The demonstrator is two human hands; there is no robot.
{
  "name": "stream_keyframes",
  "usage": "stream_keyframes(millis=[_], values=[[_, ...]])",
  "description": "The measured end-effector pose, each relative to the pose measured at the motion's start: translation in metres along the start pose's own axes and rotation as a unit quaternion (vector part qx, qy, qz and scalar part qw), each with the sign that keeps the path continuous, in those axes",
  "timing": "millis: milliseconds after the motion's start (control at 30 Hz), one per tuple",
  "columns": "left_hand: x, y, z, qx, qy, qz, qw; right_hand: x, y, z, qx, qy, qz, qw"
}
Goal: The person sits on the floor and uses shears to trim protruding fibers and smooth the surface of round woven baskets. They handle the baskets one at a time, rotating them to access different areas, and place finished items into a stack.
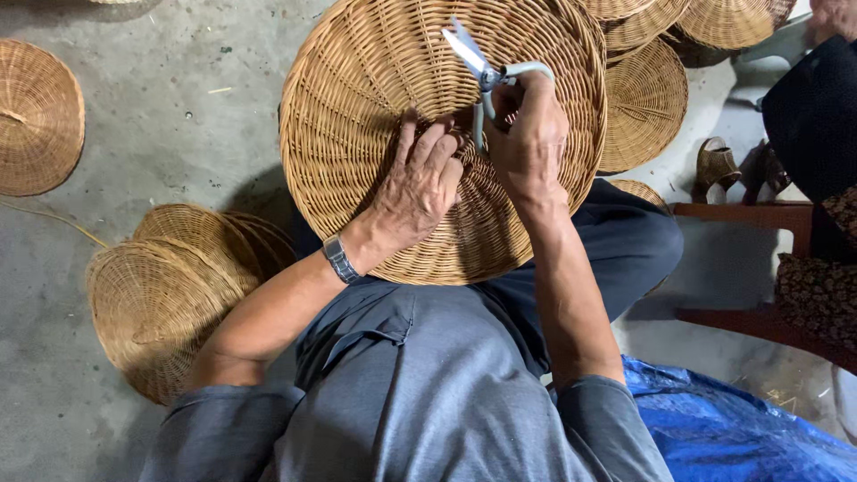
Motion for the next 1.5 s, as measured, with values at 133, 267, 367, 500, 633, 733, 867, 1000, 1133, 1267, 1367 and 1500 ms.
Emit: stream_keyframes(millis=[133,267,367,500,633,733,867,1000,1133,1267,1367,1500], values=[[0.001,-0.006,0.003,0.012,-0.003,-0.015,1.000,0.009,-0.009,-0.008,0.039,0.032,-0.043,0.998],[0.001,-0.015,0.001,0.008,-0.007,0.000,1.000,0.029,-0.046,-0.027,0.147,0.114,-0.010,0.982],[0.001,-0.017,0.002,0.003,-0.004,-0.006,1.000,0.045,-0.071,-0.044,0.175,0.203,0.137,0.954],[0.003,-0.018,0.006,0.015,-0.002,0.012,1.000,0.042,-0.092,-0.054,0.151,0.224,0.146,0.952],[0.004,-0.016,0.004,0.001,-0.001,-0.009,1.000,0.016,-0.084,-0.054,0.012,0.282,0.247,0.927],[0.007,-0.012,0.002,0.001,0.000,-0.011,1.000,-0.010,-0.062,-0.038,-0.029,0.186,0.181,0.965],[0.012,-0.005,0.005,-0.019,-0.006,0.030,0.999,-0.033,-0.028,-0.005,0.024,0.143,0.020,0.989],[0.009,-0.006,0.002,-0.012,-0.001,0.001,1.000,-0.043,-0.019,0.006,0.020,0.084,0.018,0.996],[0.007,-0.012,0.000,-0.003,0.000,-0.002,1.000,-0.034,-0.009,0.003,-0.010,0.076,0.015,0.997],[0.009,-0.014,0.005,-0.032,-0.006,0.014,0.999,-0.020,0.002,-0.009,-0.050,0.003,-0.021,0.999],[0.011,-0.014,0.004,-0.066,-0.007,0.021,0.998,-0.015,0.012,-0.016,-0.084,0.003,-0.097,0.992],[0.012,-0.017,0.006,-0.029,0.019,0.043,0.998,-0.017,0.008,-0.014,-0.092,-0.016,-0.110,0.990]])
Point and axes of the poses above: each hand's wrist, its own z-axis towards the middle knuckle, its own y-axis out of the palm, x = y × z, the point moved 2 cm from there along z, towards the middle knuckle, and after that the axes turned 2 degrees about z, right-handed, at the moved point
